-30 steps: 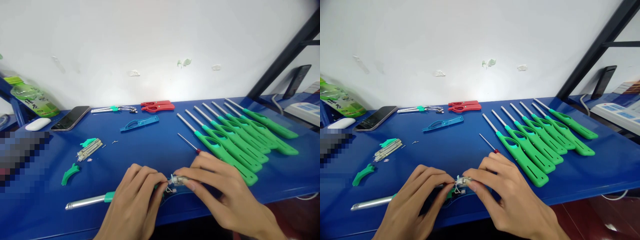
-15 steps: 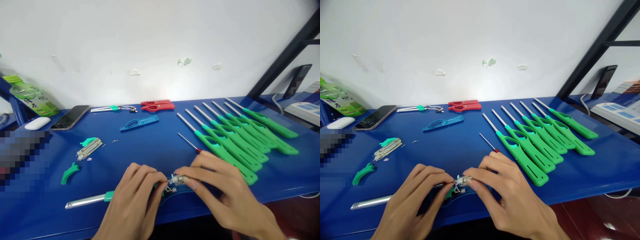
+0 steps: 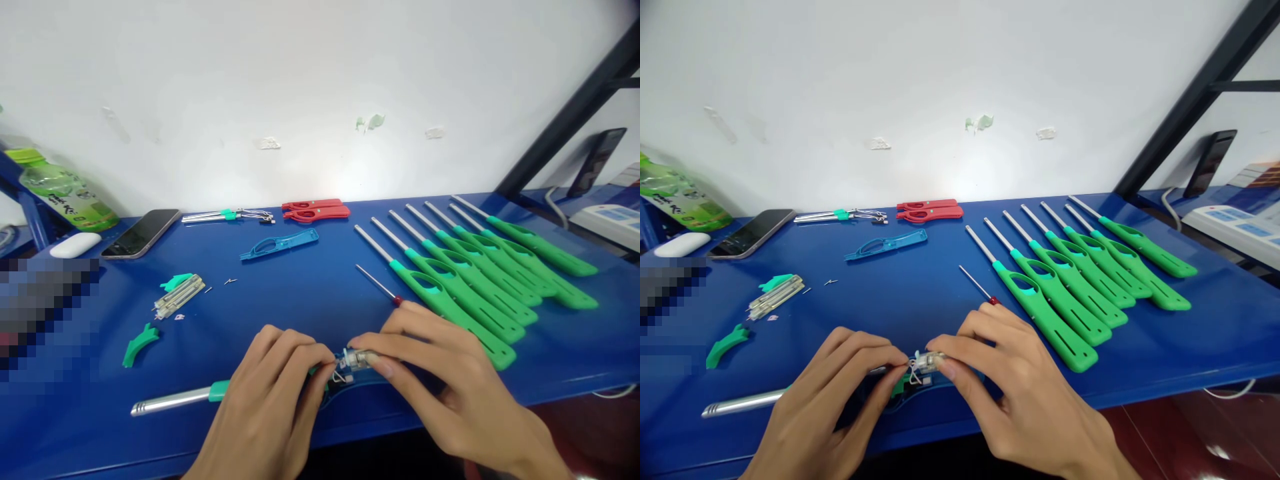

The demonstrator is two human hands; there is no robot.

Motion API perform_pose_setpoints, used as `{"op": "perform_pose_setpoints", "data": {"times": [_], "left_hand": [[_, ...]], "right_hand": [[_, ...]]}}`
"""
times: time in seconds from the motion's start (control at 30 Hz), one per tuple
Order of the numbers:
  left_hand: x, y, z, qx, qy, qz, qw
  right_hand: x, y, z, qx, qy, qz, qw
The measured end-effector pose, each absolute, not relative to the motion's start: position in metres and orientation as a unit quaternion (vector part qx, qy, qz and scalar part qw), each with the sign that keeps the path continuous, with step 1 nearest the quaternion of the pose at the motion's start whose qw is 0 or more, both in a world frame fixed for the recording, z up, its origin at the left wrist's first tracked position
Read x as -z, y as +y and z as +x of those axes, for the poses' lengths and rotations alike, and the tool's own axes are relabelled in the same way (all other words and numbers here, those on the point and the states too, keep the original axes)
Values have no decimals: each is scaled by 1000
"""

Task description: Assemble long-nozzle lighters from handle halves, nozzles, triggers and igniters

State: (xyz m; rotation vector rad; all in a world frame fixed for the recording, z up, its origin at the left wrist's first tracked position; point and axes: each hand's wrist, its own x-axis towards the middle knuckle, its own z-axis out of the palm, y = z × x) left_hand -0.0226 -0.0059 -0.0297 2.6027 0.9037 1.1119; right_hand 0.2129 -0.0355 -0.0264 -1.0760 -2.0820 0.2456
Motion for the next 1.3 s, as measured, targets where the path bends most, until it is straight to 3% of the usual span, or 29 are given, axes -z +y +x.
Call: {"op": "perform_pose_setpoints", "data": {"times": [0.73, 1.3], "left_hand": [[32, -6, -23, -364, 288, 885, 43], [35, -9, -28, -361, 289, 887, 3]], "right_hand": [[26, -33, 215, -65, -844, -401, 351], [23, -32, 212, -73, -829, -397, 386]]}}
